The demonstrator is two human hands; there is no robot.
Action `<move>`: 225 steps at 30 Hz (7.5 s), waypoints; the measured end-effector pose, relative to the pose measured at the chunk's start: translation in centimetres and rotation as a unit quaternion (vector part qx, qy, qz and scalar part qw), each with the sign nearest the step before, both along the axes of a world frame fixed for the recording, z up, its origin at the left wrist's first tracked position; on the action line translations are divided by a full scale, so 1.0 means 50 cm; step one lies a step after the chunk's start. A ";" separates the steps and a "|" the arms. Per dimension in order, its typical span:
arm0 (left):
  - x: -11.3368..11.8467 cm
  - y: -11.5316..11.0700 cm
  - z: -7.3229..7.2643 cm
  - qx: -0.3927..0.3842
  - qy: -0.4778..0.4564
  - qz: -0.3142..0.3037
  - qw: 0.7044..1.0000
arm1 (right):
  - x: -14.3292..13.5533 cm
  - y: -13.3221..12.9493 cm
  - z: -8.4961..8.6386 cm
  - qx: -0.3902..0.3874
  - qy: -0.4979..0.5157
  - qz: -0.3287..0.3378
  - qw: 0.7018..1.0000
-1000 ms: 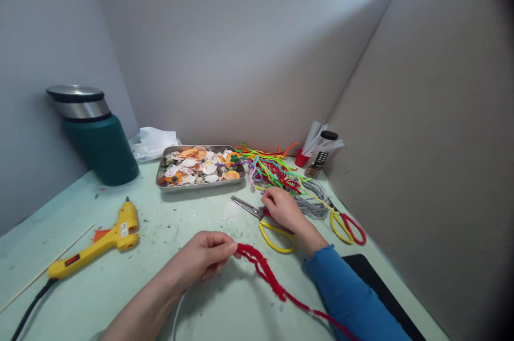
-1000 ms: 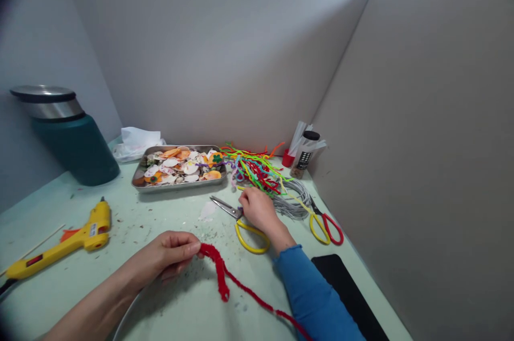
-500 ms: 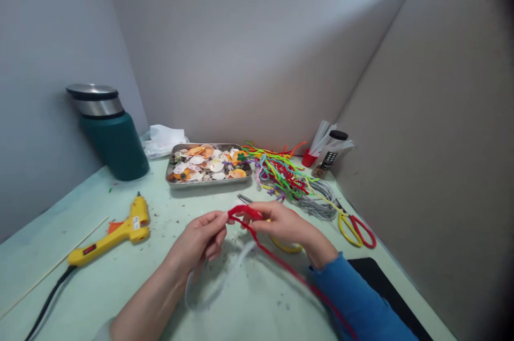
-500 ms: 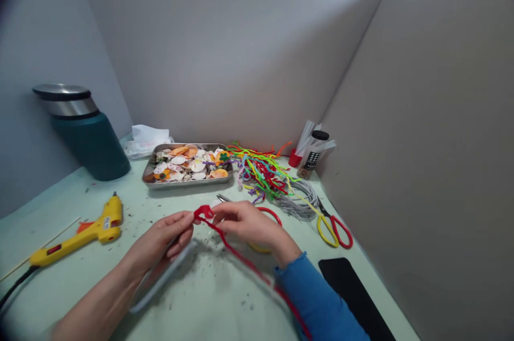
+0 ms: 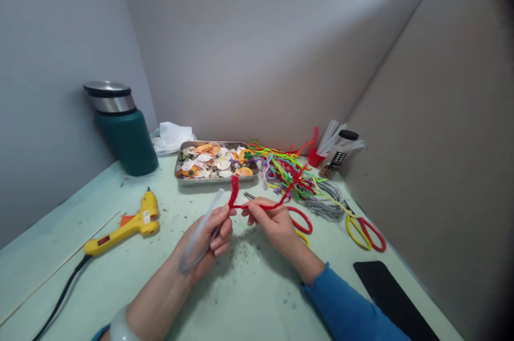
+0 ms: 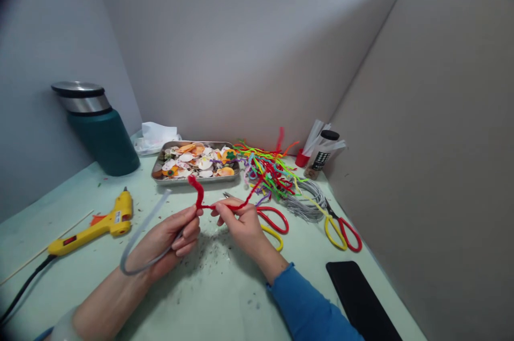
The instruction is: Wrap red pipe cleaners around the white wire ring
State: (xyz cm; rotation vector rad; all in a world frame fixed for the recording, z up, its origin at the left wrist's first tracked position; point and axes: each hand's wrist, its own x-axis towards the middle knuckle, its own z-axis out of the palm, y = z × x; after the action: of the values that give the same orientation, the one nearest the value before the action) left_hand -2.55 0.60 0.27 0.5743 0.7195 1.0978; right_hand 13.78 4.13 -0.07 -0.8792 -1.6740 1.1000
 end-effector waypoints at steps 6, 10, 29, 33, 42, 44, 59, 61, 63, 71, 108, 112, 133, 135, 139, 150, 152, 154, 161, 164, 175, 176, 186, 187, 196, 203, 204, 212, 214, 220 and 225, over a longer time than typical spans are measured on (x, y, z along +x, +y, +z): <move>0.000 -0.006 0.003 -0.017 -0.051 -0.025 0.998 | -0.010 0.003 -0.005 -0.104 0.034 0.017 0.994; 0.003 -0.010 0.001 -0.015 -0.053 -0.069 0.996 | -0.014 0.003 0.005 -0.138 0.043 0.028 0.989; 0.014 -0.009 0.001 -0.006 0.004 -0.007 1.000 | 0.001 0.015 0.004 -0.120 -0.007 0.031 0.992; 0.018 -0.012 0.001 -0.008 0.025 -0.008 1.000 | -0.006 0.006 0.013 -0.098 0.054 0.055 0.992; 0.009 -0.006 -0.001 -0.002 0.034 -0.006 0.999 | -0.008 0.006 0.016 -0.074 0.050 -0.004 0.996; 0.006 -0.004 0.009 -0.006 0.033 0.013 0.999 | 0.001 0.018 0.007 -0.102 0.078 -0.013 0.992; -0.028 -0.005 0.042 0.082 0.055 0.064 0.993 | 0.057 0.072 0.000 -0.036 0.034 -0.191 0.980; -0.029 -0.002 0.036 0.069 0.085 0.026 0.994 | 0.054 0.069 0.010 -0.055 0.062 -0.188 0.979; -0.027 -0.001 0.031 0.051 0.119 -0.006 0.992 | 0.051 0.064 0.022 -0.075 0.086 -0.186 0.976; -0.021 -0.002 0.024 0.058 0.137 -0.016 0.989 | 0.072 0.072 0.039 0.020 0.082 -0.256 0.963; 0.011 -0.002 -0.004 0.125 0.360 -0.010 0.925 | 0.031 0.005 0.044 -0.197 -0.051 0.169 0.964; 0.009 -0.002 -0.016 0.136 0.346 0.011 0.928 | 0.027 0.002 0.042 -0.192 -0.057 0.164 0.966; 0.007 0.000 0.019 0.040 0.327 0.003 0.944 | 0.044 0.008 0.046 -0.232 -0.099 0.166 0.953; 0.007 0.000 0.020 0.041 0.331 0.013 0.943 | 0.042 0.007 0.046 -0.227 -0.102 0.161 0.955; 0.010 -0.003 0.023 0.048 0.342 0.031 0.938 | 0.039 0.004 0.049 -0.203 -0.114 0.161 0.959; 0.010 -0.002 0.025 0.027 0.349 0.040 0.936 | 0.029 0.001 0.036 -0.159 -0.134 0.147 0.967; 0.010 -0.002 0.023 0.023 0.345 0.043 0.937 | 0.024 -0.002 0.038 -0.129 -0.148 0.128 0.972; 0.010 -0.002 0.022 0.015 0.338 0.045 0.940 | 0.016 -0.007 0.040 -0.084 -0.165 0.092 0.978; 0.013 -0.004 0.019 -0.018 0.309 0.055 0.949 | -0.011 -0.028 0.032 0.086 -0.254 -0.007 0.963; 0.015 -0.001 0.016 -0.012 0.293 0.045 0.955 | -0.018 -0.032 0.022 0.123 -0.264 -0.048 0.955; 0.013 -0.003 0.016 -0.006 0.279 0.048 0.959 | -0.022 -0.034 0.021 0.117 -0.233 -0.056 0.964; 0.013 -0.002 0.014 -0.001 0.280 0.048 0.959 | -0.022 -0.034 0.021 0.114 -0.234 -0.060 0.964; 0.010 -0.001 0.008 0.051 0.320 0.073 0.943 | -0.024 -0.029 0.013 0.062 -0.197 -0.065 0.976; 0.010 -0.002 0.011 0.048 0.323 0.076 0.942 | -0.024 -0.026 0.011 0.048 -0.185 -0.060 0.980; 0.002 0.001 0.015 0.090 0.362 0.065 0.926 | -0.018 -0.007 0.005 -0.109 -0.069 -0.001 0.992; -0.001 0.001 0.015 0.063 0.313 0.049 0.947 | -0.014 -0.010 0.011 -0.107 -0.060 0.036 0.992; -0.001 0.001 0.015 0.054 0.308 0.045 0.949 | -0.014 -0.010 0.011 -0.104 -0.063 0.039 0.992; 0.006 0.004 0.011 0.024 0.310 0.078 0.947 | -0.011 -0.011 0.004 -0.046 -0.098 0.033 0.994; 0.006 0.006 0.004 0.046 0.315 0.091 0.944 | -0.010 -0.011 0.007 -0.042 -0.105 0.034 0.993; 0.002 0.008 -0.006 0.088 0.316 0.084 0.941 | -0.012 -0.013 0.022 -0.095 -0.079 0.044 0.991; 0.006 0.005 0.002 0.112 0.383 0.095 0.912 | -0.016 -0.012 0.023 -0.127 -0.049 0.038 0.990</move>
State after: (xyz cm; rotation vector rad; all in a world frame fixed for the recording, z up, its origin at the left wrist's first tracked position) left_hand -2.26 0.83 0.40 1.1836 1.3592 1.1367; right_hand 13.00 3.55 1.07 -1.0519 -1.6827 1.3618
